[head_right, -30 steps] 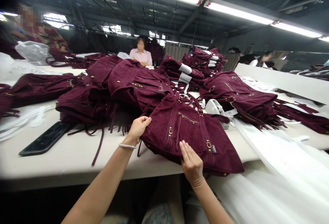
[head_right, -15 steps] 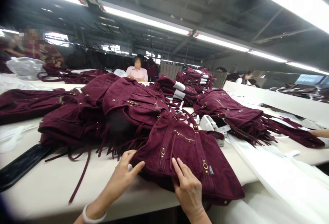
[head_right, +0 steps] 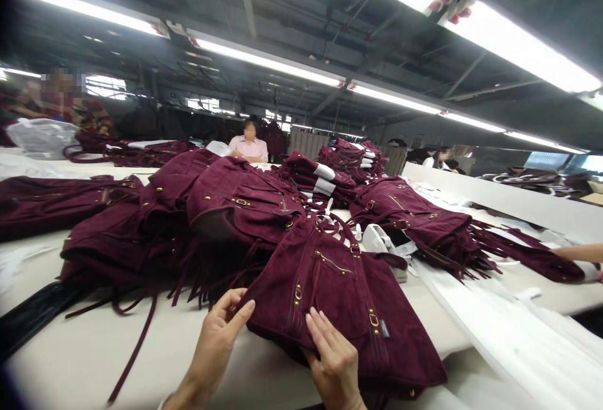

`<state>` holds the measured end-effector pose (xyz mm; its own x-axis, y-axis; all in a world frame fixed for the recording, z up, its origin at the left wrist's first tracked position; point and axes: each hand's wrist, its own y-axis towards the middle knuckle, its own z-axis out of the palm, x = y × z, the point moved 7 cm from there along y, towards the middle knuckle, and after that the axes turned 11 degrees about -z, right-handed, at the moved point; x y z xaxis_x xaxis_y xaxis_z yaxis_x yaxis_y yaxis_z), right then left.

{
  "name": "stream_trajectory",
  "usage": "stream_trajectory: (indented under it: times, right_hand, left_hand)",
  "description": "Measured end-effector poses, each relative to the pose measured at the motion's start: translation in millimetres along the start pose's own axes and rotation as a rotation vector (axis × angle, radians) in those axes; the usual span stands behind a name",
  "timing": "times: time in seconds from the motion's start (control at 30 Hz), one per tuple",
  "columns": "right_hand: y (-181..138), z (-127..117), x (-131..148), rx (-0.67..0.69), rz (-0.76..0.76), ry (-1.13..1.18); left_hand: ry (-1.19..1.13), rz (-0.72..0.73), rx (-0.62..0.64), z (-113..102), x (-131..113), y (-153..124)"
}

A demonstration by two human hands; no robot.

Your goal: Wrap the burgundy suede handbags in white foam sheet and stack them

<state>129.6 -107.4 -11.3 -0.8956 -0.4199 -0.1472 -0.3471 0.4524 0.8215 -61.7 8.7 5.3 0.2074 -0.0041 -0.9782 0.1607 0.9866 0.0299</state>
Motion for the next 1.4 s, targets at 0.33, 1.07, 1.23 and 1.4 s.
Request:
stream_trajectory:
  times: [0.33,1.07,1.23,1.4]
  right_hand:
    - [-5.0,16.8,8.5,-0.022,-0.009,-0.14]
    - [-3.1,12.3,19.2,0.025,-0.103,-0.023]
    - [-14.5,23.8,19.1,0.278,-0.031,-0.161]
    - [-41.0,14.3,13.8,0.32,0.141,-0.196]
  left_hand:
    - [0.166,0.013,-0.214,-31.6,48.2,39.4]
    - [0.506,0.019,-0.28,-53.4,24.4,-26.6]
    - [0.645,-0.024,-0.299,-61.1,24.4,-10.0]
    - [0.77,-0.014,-0.312,-58.5,25.9,-11.0]
